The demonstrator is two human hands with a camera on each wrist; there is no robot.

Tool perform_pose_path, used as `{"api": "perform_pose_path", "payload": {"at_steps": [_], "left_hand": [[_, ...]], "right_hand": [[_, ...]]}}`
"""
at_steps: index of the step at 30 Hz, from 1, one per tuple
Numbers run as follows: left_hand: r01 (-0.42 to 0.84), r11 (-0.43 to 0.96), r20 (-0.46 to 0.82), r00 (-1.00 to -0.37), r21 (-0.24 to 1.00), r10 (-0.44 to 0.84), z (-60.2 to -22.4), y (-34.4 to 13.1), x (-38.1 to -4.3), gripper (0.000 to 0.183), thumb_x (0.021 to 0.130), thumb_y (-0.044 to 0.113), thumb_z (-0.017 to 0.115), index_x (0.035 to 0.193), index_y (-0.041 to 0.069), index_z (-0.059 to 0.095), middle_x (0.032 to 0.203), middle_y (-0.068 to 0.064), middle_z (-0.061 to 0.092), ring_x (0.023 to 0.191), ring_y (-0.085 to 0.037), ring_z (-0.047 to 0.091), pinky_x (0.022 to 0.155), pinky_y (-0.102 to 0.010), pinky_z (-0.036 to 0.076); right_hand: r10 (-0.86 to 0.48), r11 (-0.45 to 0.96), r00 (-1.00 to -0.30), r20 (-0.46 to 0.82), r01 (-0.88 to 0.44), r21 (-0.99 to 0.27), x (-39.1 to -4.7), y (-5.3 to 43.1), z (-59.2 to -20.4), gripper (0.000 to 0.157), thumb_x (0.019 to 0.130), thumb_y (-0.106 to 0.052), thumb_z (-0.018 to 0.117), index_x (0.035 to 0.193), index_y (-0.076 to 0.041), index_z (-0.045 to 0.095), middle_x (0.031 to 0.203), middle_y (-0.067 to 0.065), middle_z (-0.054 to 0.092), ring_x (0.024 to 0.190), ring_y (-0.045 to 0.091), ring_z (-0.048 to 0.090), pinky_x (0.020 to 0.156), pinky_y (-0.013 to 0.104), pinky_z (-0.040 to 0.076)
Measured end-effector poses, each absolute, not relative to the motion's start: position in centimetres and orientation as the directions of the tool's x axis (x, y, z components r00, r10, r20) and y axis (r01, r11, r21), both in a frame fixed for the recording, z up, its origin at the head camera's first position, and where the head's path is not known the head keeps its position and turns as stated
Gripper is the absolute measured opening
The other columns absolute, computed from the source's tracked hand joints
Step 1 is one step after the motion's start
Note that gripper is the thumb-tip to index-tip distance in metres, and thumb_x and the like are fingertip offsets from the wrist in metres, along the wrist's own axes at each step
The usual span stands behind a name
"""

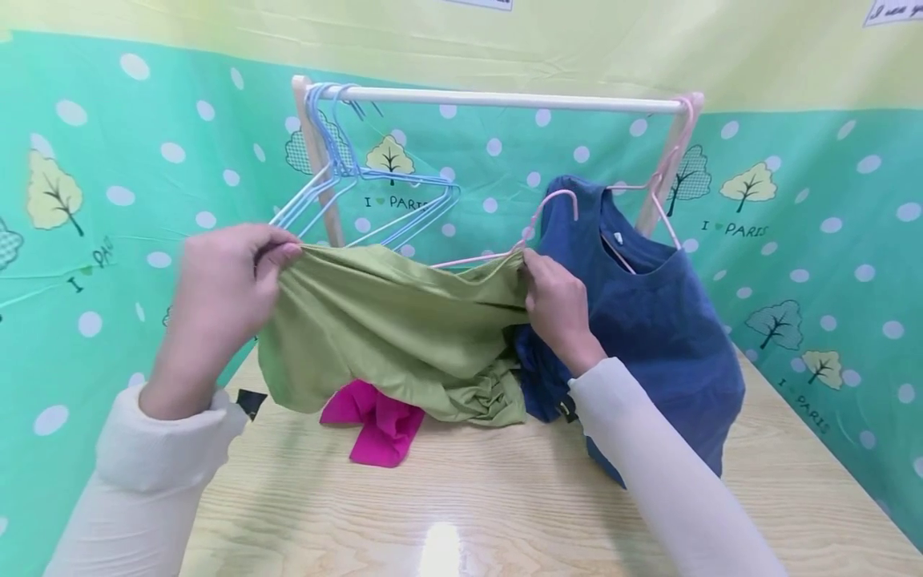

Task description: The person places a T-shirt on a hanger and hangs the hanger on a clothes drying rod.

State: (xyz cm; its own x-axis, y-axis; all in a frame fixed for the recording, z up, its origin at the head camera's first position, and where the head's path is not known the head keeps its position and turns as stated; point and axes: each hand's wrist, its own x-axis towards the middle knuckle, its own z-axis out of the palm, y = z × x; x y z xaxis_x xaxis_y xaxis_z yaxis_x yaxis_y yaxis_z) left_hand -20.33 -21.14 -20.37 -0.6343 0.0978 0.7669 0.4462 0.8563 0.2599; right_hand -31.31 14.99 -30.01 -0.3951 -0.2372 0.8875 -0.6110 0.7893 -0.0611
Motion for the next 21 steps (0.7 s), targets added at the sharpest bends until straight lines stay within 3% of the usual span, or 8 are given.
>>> {"api": "perform_pose_path", "payload": {"at_steps": [4, 7, 14, 21], "left_hand": [[0.447, 0.863, 0.631, -0.745, 0.233, 0.216, -20.5, -21.5, -20.3, 0.010, 0.096, 0.008, 0.072, 0.097, 0.000, 0.078, 0.087, -0.015, 0.074, 0.065, -0.023, 0.057, 0.059, -0.028, 0.041], [0.454, 0.859, 0.549, -0.792, 0.236, 0.268, -21.1, -21.7, -20.3, 0.008, 0.096, 0.008, 0.072, 0.095, 0.002, 0.078, 0.085, -0.011, 0.074, 0.065, -0.020, 0.057, 0.058, -0.033, 0.045], [0.528, 0.839, 0.602, -0.715, 0.131, 0.356, -22.6, -21.5, -21.0, 0.007, 0.091, 0.005, 0.077, 0.095, -0.001, 0.078, 0.085, -0.010, 0.073, 0.071, -0.024, 0.065, 0.066, -0.042, 0.055], [0.489, 0.871, 0.618, -0.697, 0.038, 0.365, -24.1, -20.2, -22.2, 0.009, 0.090, 0.007, 0.078, 0.094, 0.000, 0.079, 0.079, -0.009, 0.066, 0.070, -0.028, 0.061, 0.062, -0.044, 0.054]], "right_hand": [[-0.246, 0.770, -0.371, 0.895, -0.636, -0.052, -31.2, 14.1, -30.0, 0.018, 0.102, -0.003, 0.058, 0.116, 0.000, 0.068, 0.093, 0.017, 0.070, 0.078, 0.035, 0.067, 0.062, 0.051, 0.055], [-0.238, 0.763, -0.365, 0.900, -0.644, -0.059, -31.1, 13.5, -29.9, 0.014, 0.102, -0.004, 0.059, 0.112, -0.001, 0.068, 0.092, 0.016, 0.070, 0.076, 0.035, 0.067, 0.062, 0.051, 0.054], [-0.219, 0.743, -0.389, 0.895, -0.661, -0.106, -30.7, 12.7, -29.8, 0.011, 0.102, -0.004, 0.059, 0.108, -0.002, 0.069, 0.090, 0.015, 0.071, 0.070, 0.031, 0.064, 0.059, 0.047, 0.052], [-0.202, 0.747, -0.405, 0.891, -0.653, -0.127, -30.3, 11.9, -30.0, 0.010, 0.103, -0.007, 0.060, 0.102, -0.005, 0.069, 0.084, 0.011, 0.069, 0.068, 0.029, 0.064, 0.057, 0.047, 0.051]]}}
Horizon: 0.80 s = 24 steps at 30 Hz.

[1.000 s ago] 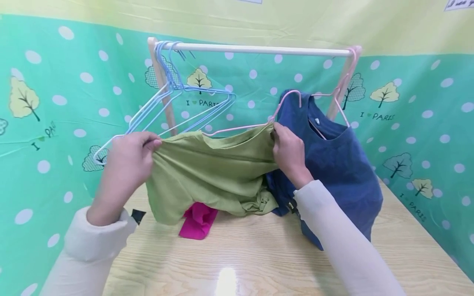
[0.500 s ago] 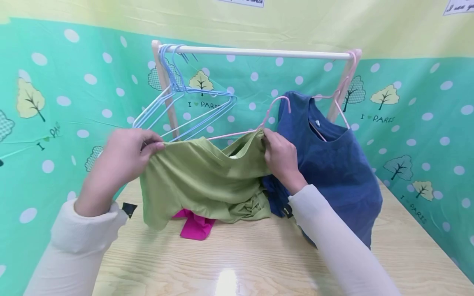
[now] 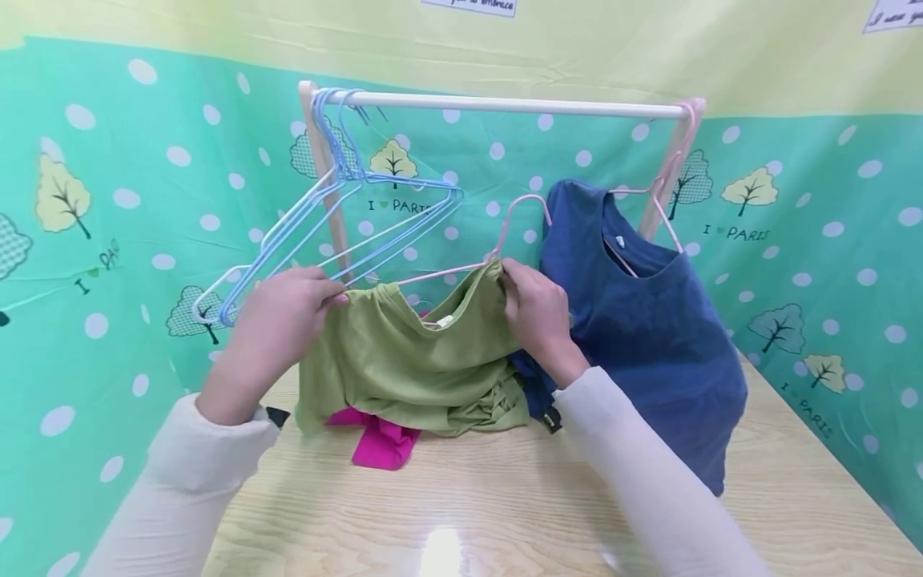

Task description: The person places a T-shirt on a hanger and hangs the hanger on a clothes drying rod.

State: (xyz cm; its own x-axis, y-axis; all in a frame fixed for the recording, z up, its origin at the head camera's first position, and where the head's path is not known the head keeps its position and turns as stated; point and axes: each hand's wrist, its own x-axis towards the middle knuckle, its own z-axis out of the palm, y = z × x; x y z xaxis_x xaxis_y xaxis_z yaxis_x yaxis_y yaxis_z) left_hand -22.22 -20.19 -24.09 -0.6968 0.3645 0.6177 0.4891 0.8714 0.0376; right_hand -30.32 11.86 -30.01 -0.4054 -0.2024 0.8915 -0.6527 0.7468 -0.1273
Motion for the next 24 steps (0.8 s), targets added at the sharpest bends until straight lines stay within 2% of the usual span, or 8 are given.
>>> {"api": "perform_pose_path", "payload": {"at_steps": [4, 7, 12, 15, 20, 24], "left_hand": [[0.476, 0.879, 0.694, -0.626, -0.020, 0.355, -24.8, -19.2, -22.5, 0.007, 0.086, 0.004, 0.081, 0.092, 0.000, 0.080, 0.077, -0.009, 0.065, 0.069, -0.030, 0.060, 0.056, -0.042, 0.053], [0.473, 0.878, 0.712, -0.592, -0.071, 0.376, -25.1, -18.6, -22.9, 0.005, 0.085, 0.003, 0.081, 0.089, 0.001, 0.080, 0.078, -0.010, 0.066, 0.071, -0.032, 0.060, 0.056, -0.041, 0.053], [0.451, 0.885, 0.663, -0.629, -0.115, 0.406, -25.5, -17.3, -23.3, 0.005, 0.087, 0.004, 0.080, 0.091, 0.002, 0.079, 0.081, -0.011, 0.066, 0.074, -0.032, 0.061, 0.060, -0.042, 0.054], [0.441, 0.894, 0.659, -0.649, -0.081, 0.380, -25.8, -16.8, -23.5, 0.010, 0.089, 0.005, 0.079, 0.097, -0.001, 0.078, 0.083, -0.013, 0.067, 0.074, -0.032, 0.061, 0.060, -0.043, 0.055], [0.453, 0.891, 0.681, -0.648, -0.017, 0.342, -26.1, -16.5, -23.6, 0.013, 0.092, 0.006, 0.076, 0.102, -0.002, 0.077, 0.084, -0.014, 0.068, 0.074, -0.033, 0.061, 0.059, -0.044, 0.055], [0.466, 0.885, 0.701, -0.628, -0.009, 0.338, -25.9, -16.0, -23.7, 0.011, 0.092, 0.007, 0.076, 0.100, -0.001, 0.077, 0.084, -0.014, 0.069, 0.077, -0.033, 0.063, 0.063, -0.045, 0.056]], "right_hand": [[-0.185, 0.743, -0.403, 0.896, -0.655, -0.141, -30.2, 11.3, -30.0, 0.010, 0.103, -0.008, 0.060, 0.095, -0.006, 0.066, 0.077, 0.010, 0.065, 0.064, 0.029, 0.063, 0.057, 0.048, 0.051], [-0.170, 0.735, -0.395, 0.903, -0.661, -0.151, -30.0, 11.0, -30.1, 0.011, 0.102, -0.008, 0.061, 0.091, -0.006, 0.065, 0.074, 0.010, 0.062, 0.063, 0.029, 0.062, 0.058, 0.049, 0.051], [-0.149, 0.726, -0.387, 0.910, -0.668, -0.165, -29.8, 10.7, -30.4, 0.008, 0.100, -0.008, 0.064, 0.096, -0.005, 0.070, 0.081, 0.011, 0.070, 0.068, 0.030, 0.068, 0.062, 0.051, 0.054], [-0.156, 0.722, -0.389, 0.908, -0.672, -0.164, -29.7, 10.5, -30.4, 0.008, 0.100, -0.008, 0.064, 0.099, -0.004, 0.071, 0.087, 0.012, 0.073, 0.073, 0.030, 0.070, 0.065, 0.051, 0.055], [-0.182, 0.703, -0.382, 0.906, -0.695, -0.152, -29.7, 11.0, -30.1, 0.011, 0.099, -0.007, 0.066, 0.105, -0.003, 0.074, 0.097, 0.013, 0.076, 0.084, 0.030, 0.074, 0.073, 0.049, 0.058], [-0.182, 0.702, -0.380, 0.907, -0.696, -0.150, -29.7, 11.4, -29.9, 0.013, 0.098, -0.006, 0.068, 0.108, -0.002, 0.075, 0.101, 0.013, 0.076, 0.090, 0.030, 0.074, 0.078, 0.048, 0.059]]}}
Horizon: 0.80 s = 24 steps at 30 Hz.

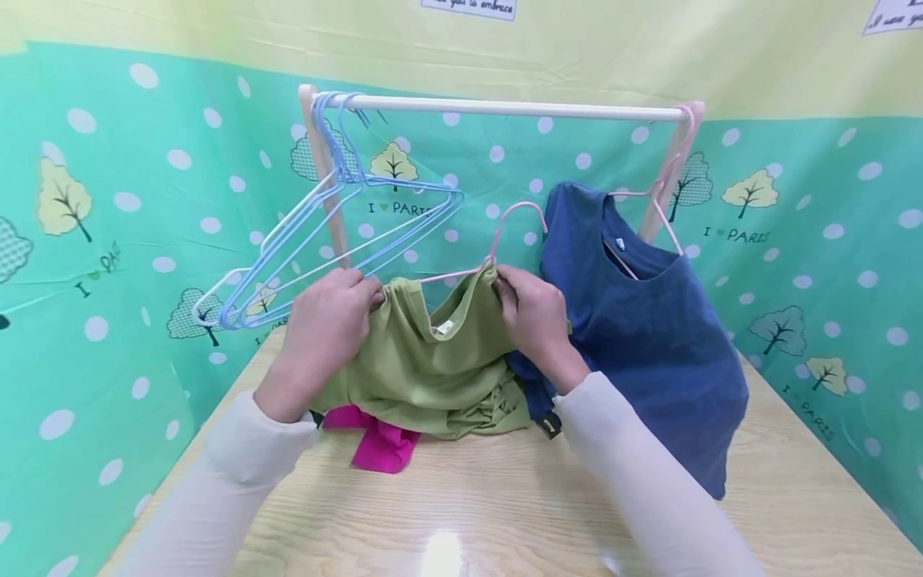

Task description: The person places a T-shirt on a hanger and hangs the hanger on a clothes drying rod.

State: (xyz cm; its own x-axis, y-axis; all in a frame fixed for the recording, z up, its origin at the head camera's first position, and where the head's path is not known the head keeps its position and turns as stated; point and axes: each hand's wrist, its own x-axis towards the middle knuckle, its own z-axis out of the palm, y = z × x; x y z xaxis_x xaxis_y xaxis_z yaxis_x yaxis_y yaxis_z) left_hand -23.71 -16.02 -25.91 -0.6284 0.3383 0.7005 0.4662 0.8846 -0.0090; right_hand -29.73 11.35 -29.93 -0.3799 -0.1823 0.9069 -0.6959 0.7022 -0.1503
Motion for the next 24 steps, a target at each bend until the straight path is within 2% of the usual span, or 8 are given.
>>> {"api": "perform_pose_path", "payload": {"at_steps": [8, 12, 17, 21, 24], "left_hand": [[0.484, 0.874, 0.717, -0.600, -0.028, 0.355, -25.9, -13.9, -24.1, 0.009, 0.092, 0.005, 0.075, 0.098, -0.002, 0.076, 0.086, -0.014, 0.072, 0.078, -0.034, 0.068, 0.067, -0.045, 0.059], [0.459, 0.888, 0.741, -0.589, -0.023, 0.324, -26.0, -13.0, -24.1, 0.008, 0.089, -0.001, 0.074, 0.097, -0.001, 0.077, 0.086, -0.013, 0.072, 0.076, -0.032, 0.066, 0.065, -0.044, 0.058], [0.453, 0.891, 0.809, -0.508, -0.039, 0.294, -26.1, -12.7, -24.2, 0.013, 0.085, -0.005, 0.073, 0.094, 0.002, 0.079, 0.084, -0.010, 0.073, 0.073, -0.031, 0.066, 0.058, -0.043, 0.056], [0.482, 0.876, 0.857, -0.435, -0.038, 0.277, -26.3, -13.1, -24.6, 0.011, 0.086, -0.003, 0.074, 0.093, 0.003, 0.080, 0.083, -0.008, 0.074, 0.072, -0.031, 0.068, 0.055, -0.044, 0.056], [0.496, 0.868, 0.867, -0.423, -0.021, 0.263, -26.4, -13.6, -24.8, 0.009, 0.087, -0.001, 0.075, 0.092, 0.004, 0.081, 0.083, -0.007, 0.074, 0.074, -0.031, 0.069, 0.054, -0.045, 0.055]], "right_hand": [[-0.208, 0.716, -0.375, 0.903, -0.688, -0.121, -29.4, 10.1, -30.1, 0.013, 0.099, -0.009, 0.066, 0.107, -0.004, 0.075, 0.100, 0.013, 0.077, 0.085, 0.032, 0.074, 0.071, 0.051, 0.059], [-0.211, 0.698, -0.368, 0.906, -0.705, -0.123, -29.4, 9.8, -30.0, 0.014, 0.100, -0.009, 0.066, 0.108, -0.002, 0.075, 0.101, 0.014, 0.076, 0.089, 0.032, 0.074, 0.076, 0.048, 0.059], [-0.227, 0.672, -0.363, 0.904, -0.730, -0.125, -29.5, 10.5, -30.2, 0.019, 0.100, -0.008, 0.065, 0.117, -0.002, 0.074, 0.107, 0.015, 0.075, 0.097, 0.032, 0.073, 0.082, 0.047, 0.059], [-0.302, 0.682, -0.419, 0.856, -0.723, -0.113, -29.9, 11.5, -30.3, 0.024, 0.104, -0.010, 0.060, 0.125, -0.006, 0.071, 0.110, 0.013, 0.074, 0.099, 0.032, 0.071, 0.081, 0.048, 0.058], [-0.354, 0.681, -0.493, 0.795, -0.718, -0.142, -30.1, 12.5, -30.1, 0.026, 0.106, -0.011, 0.057, 0.129, -0.008, 0.068, 0.115, 0.013, 0.073, 0.103, 0.032, 0.071, 0.085, 0.049, 0.057]]}}
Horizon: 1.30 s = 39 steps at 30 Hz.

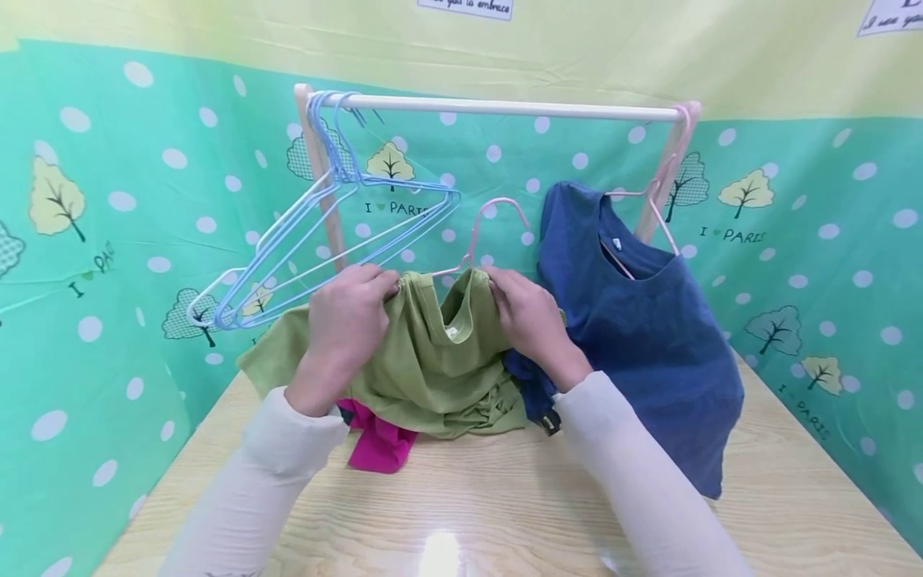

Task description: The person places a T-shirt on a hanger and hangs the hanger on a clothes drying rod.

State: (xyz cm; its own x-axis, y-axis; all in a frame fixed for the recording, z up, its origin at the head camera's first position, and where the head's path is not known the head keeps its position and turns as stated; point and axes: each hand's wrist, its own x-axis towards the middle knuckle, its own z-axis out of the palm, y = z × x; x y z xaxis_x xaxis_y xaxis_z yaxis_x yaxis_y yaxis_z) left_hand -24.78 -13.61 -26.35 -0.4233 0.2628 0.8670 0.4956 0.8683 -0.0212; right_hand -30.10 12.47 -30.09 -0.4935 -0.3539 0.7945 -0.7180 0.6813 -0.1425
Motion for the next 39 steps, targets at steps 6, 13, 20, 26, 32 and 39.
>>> {"api": "perform_pose_path", "payload": {"at_steps": [6, 13, 20, 26, 32, 39], "left_hand": [[0.479, 0.876, 0.870, -0.453, 0.052, 0.196, -25.9, -14.8, -24.8, 0.007, 0.087, 0.002, 0.078, 0.092, 0.006, 0.081, 0.082, -0.007, 0.074, 0.077, -0.032, 0.071, 0.055, -0.048, 0.055], [0.467, 0.875, 0.857, -0.496, 0.126, 0.141, -25.9, -15.0, -24.5, 0.007, 0.089, 0.004, 0.076, 0.092, 0.007, 0.081, 0.084, -0.007, 0.074, 0.079, -0.032, 0.071, 0.058, -0.048, 0.054], [0.449, 0.876, 0.843, -0.529, 0.176, 0.102, -26.2, -15.4, -24.3, 0.008, 0.089, 0.002, 0.077, 0.094, 0.006, 0.081, 0.087, -0.010, 0.075, 0.080, -0.033, 0.071, 0.061, -0.047, 0.054], [0.434, 0.878, 0.840, -0.538, 0.203, 0.072, -26.7, -15.9, -24.6, 0.008, 0.090, 0.003, 0.076, 0.095, 0.007, 0.081, 0.088, -0.011, 0.075, 0.080, -0.035, 0.071, 0.063, -0.050, 0.054], [0.458, 0.862, 0.843, -0.532, 0.216, 0.071, -27.6, -16.2, -25.1, 0.009, 0.089, 0.002, 0.076, 0.096, 0.003, 0.081, 0.087, -0.014, 0.074, 0.080, -0.037, 0.071, 0.066, -0.052, 0.055], [0.454, 0.854, 0.840, -0.542, 0.256, 0.037, -28.4, -16.5, -25.4, 0.012, 0.088, -0.001, 0.076, 0.099, 0.001, 0.080, 0.092, -0.016, 0.076, 0.082, -0.039, 0.072, 0.067, -0.053, 0.056]], "right_hand": [[-0.399, 0.678, -0.576, 0.714, -0.709, -0.193, -30.3, 14.2, -29.6, 0.033, 0.109, -0.014, 0.050, 0.139, -0.009, 0.063, 0.128, 0.013, 0.069, 0.115, 0.032, 0.066, 0.096, 0.049, 0.052], [-0.303, 0.618, -0.465, 0.831, -0.761, -0.200, -30.0, 15.9, -30.2, 0.035, 0.106, -0.004, 0.049, 0.139, 0.002, 0.060, 0.131, 0.020, 0.065, 0.121, 0.038, 0.059, 0.104, 0.052, 0.045], [-0.227, 0.613, -0.505, 0.833, -0.738, -0.281, -29.7, 17.1, -31.2, 0.028, 0.100, 0.001, 0.059, 0.126, 0.002, 0.069, 0.123, 0.018, 0.070, 0.114, 0.036, 0.062, 0.098, 0.051, 0.049], [-0.185, 0.628, -0.458, 0.869, -0.735, -0.254, -30.0, 16.9, -32.0, 0.019, 0.096, -0.003, 0.071, 0.113, 0.001, 0.076, 0.110, 0.015, 0.075, 0.105, 0.033, 0.067, 0.094, 0.047, 0.053], [-0.116, 0.639, -0.329, 0.937, -0.747, -0.183, -30.4, 16.7, -33.0, 0.015, 0.090, 0.001, 0.075, 0.105, 0.003, 0.079, 0.104, 0.016, 0.076, 0.101, 0.034, 0.070, 0.091, 0.046, 0.056], [-0.048, 0.670, -0.289, 0.956, -0.720, -0.184, -30.3, 17.2, -33.5, 0.017, 0.090, 0.000, 0.076, 0.106, 0.003, 0.079, 0.104, 0.016, 0.077, 0.099, 0.033, 0.072, 0.089, 0.047, 0.058]]}}
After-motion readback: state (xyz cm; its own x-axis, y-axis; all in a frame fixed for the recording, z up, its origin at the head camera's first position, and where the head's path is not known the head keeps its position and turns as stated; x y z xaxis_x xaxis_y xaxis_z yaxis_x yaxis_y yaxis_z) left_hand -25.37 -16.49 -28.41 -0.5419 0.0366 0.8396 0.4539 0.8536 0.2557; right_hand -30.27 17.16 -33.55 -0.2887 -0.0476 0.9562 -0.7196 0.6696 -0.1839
